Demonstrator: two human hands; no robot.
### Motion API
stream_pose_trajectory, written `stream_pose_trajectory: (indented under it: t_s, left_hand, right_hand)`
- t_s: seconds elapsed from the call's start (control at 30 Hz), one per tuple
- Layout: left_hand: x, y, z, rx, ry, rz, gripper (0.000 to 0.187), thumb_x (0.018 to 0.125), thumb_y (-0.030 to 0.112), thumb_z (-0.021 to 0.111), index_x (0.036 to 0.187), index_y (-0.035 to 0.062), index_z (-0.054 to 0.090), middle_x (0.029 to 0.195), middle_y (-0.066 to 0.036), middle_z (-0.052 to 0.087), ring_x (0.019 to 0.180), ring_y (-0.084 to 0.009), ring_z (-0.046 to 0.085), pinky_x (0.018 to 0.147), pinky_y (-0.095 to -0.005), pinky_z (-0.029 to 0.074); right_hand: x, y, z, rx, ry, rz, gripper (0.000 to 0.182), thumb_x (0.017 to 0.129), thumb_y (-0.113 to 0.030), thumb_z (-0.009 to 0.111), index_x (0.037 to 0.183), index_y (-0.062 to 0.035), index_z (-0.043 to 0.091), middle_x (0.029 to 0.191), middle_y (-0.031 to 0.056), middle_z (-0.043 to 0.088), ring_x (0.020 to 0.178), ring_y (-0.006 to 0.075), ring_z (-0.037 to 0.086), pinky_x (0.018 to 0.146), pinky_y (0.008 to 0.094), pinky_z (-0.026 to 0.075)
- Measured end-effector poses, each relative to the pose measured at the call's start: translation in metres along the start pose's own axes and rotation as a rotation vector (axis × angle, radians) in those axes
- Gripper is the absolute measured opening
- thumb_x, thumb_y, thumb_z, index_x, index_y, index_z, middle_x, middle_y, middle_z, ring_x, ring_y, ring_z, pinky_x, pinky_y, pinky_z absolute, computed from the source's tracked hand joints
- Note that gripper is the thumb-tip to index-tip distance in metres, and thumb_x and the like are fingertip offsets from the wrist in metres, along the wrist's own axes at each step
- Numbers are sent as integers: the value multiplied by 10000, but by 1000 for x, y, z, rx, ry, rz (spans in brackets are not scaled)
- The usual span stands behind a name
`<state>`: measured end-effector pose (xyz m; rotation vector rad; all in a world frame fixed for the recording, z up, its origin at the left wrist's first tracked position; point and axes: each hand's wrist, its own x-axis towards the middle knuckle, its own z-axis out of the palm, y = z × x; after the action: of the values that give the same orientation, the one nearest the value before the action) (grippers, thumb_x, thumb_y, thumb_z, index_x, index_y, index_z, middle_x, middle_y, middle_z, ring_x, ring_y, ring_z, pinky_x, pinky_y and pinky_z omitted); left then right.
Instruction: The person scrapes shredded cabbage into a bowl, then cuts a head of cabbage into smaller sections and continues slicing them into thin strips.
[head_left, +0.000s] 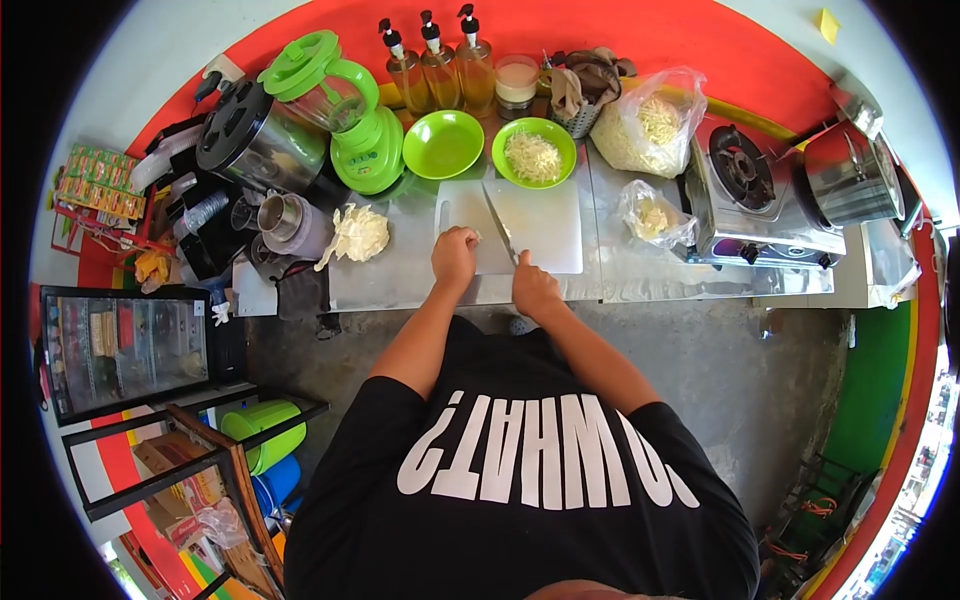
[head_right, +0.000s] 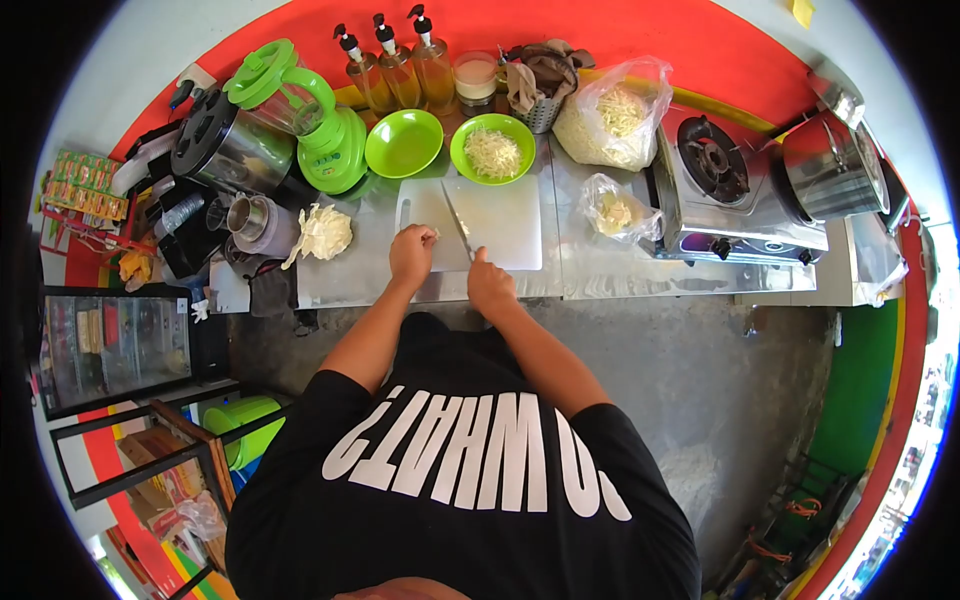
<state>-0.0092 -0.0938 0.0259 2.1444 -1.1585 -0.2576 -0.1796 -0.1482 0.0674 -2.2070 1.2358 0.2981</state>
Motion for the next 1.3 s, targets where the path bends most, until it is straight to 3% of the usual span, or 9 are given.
stream_pose_trajectory:
  t_s: [0.2,0.3,0.37,0.6,0.77,0.9,0.97,1.17,1.3]
  left_hand:
    - [8,5,-3,29,-109,85,29,840,72,739,866,61,734,893,-115,722,842,-316,697,727,-421,542]
    - [10,2,-7,-13,-168,94,27,847,75,733,873,65,734,883,-115,721,831,-312,699,718,-418,542]
    - [10,1,-11,-53,-222,81,33,850,83,727,876,64,732,898,-111,724,843,-315,696,729,-423,541]
    - [6,-5,-22,-51,-249,156,39,846,108,720,869,77,728,931,-89,727,916,-319,678,759,-442,541]
    - [7,-15,-24,-99,-307,233,70,829,71,670,850,112,724,919,-75,700,927,-310,659,756,-441,546]
    - [9,-17,-27,-95,-332,248,64,839,76,670,850,117,718,912,-72,694,915,-311,652,761,-445,544]
    - [8,-20,-29,-108,-349,285,45,848,93,675,858,115,713,918,-67,691,911,-312,647,764,-449,541]
    - [13,-26,-25,-153,-370,275,44,845,131,708,881,117,729,916,-72,720,907,-311,681,761,-442,545]
    - [18,-23,-26,-97,-389,245,50,846,132,712,885,110,733,904,-83,731,881,-319,694,751,-444,547]
  right_hand:
    - [-7,49,-17,-36,-6,12,312,976,-189,539,1216,-8,455,1028,317,702,984,498,689,885,580,533]
    - [-21,46,-23,-51,19,1,318,1015,-280,550,1178,-18,470,1015,264,717,969,451,702,849,544,551]
    - [-34,37,-21,67,137,18,326,1034,-337,522,1141,-35,458,936,295,703,897,501,679,792,609,514]
    - [-53,1,6,19,252,76,266,1050,-289,491,1153,-49,440,928,257,715,834,488,690,748,596,524]
    - [-61,-14,10,81,170,239,277,995,-217,540,1158,5,508,998,310,697,967,509,667,847,581,522]
    - [-51,6,26,130,207,143,288,951,-169,553,1145,44,575,1046,348,676,1035,521,641,916,569,509]
    - [-52,4,34,276,413,102,251,912,-147,593,1061,54,611,1054,342,666,1032,539,617,936,577,478]
    - [-46,-24,37,279,352,297,297,970,-213,594,1065,67,614,1014,350,669,1017,528,624,902,586,475]
    - [-33,-30,41,249,300,164,376,1016,-329,558,1116,28,620,1066,336,678,1027,521,636,900,571,508]
